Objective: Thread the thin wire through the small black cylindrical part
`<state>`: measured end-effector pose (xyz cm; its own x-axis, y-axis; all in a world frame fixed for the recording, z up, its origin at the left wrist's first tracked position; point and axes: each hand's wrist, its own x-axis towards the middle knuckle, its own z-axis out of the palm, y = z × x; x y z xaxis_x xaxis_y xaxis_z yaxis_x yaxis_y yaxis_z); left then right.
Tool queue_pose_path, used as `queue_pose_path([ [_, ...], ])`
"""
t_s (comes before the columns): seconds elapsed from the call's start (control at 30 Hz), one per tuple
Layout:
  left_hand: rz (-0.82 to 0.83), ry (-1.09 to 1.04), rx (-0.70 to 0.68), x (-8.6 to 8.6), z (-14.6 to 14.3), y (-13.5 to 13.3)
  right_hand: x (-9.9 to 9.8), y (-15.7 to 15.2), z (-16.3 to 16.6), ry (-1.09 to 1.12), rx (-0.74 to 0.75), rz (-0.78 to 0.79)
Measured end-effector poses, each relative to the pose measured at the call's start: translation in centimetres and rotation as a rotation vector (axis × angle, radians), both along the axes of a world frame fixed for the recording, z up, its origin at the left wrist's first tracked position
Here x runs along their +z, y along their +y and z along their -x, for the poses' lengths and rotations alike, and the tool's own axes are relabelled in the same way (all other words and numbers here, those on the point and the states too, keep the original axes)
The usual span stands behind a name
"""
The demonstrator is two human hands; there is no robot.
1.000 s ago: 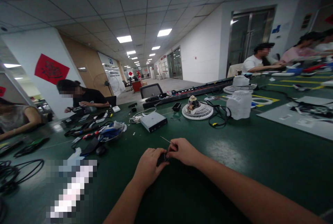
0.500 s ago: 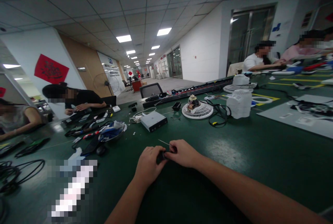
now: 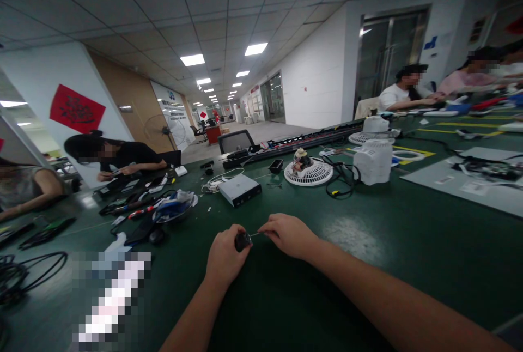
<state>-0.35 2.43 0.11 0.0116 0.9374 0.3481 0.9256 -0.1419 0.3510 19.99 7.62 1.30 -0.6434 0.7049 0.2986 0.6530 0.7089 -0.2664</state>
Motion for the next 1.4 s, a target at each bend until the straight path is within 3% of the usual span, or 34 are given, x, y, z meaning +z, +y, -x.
queue_pose_path([
  [0.13, 0.005, 0.072, -0.021, 0.1, -0.5, -0.3, 0.0, -0.1, 0.2, -0.073, -0.027, -0.031],
  [0.3, -0.018, 0.065, -0.056, 0.4, -0.1, -0.4, 0.1, -0.2, 0.1, 0.039, 0.088, -0.001],
  [0.47, -0.042, 0.103, -0.068, 0.4, -0.2, -0.5, 0.1, -0.2, 0.2, 0.035, -0.011, -0.033],
  [0.67, -0.057, 0.13, -0.093, 0.3, -0.6, -0.5, 0.4, -0.4, 0.2, 0.057, 0.057, -0.092],
  [1.07, -0.059, 0.152, -0.089, 0.5, -0.8, -0.7, 0.8, -0.7, 0.3, 0.047, -0.036, -0.085],
  [1.23, -0.029, 0.196, -0.106, 0.6, -0.9, -0.8, 0.7, -0.8, 0.4, 0.005, 0.025, -0.084],
  [1.4, -0.038, 0.208, -0.099, 0.5, -0.8, -0.8, 0.8, -1.2, 0.7, -0.01, -0.053, -0.121],
])
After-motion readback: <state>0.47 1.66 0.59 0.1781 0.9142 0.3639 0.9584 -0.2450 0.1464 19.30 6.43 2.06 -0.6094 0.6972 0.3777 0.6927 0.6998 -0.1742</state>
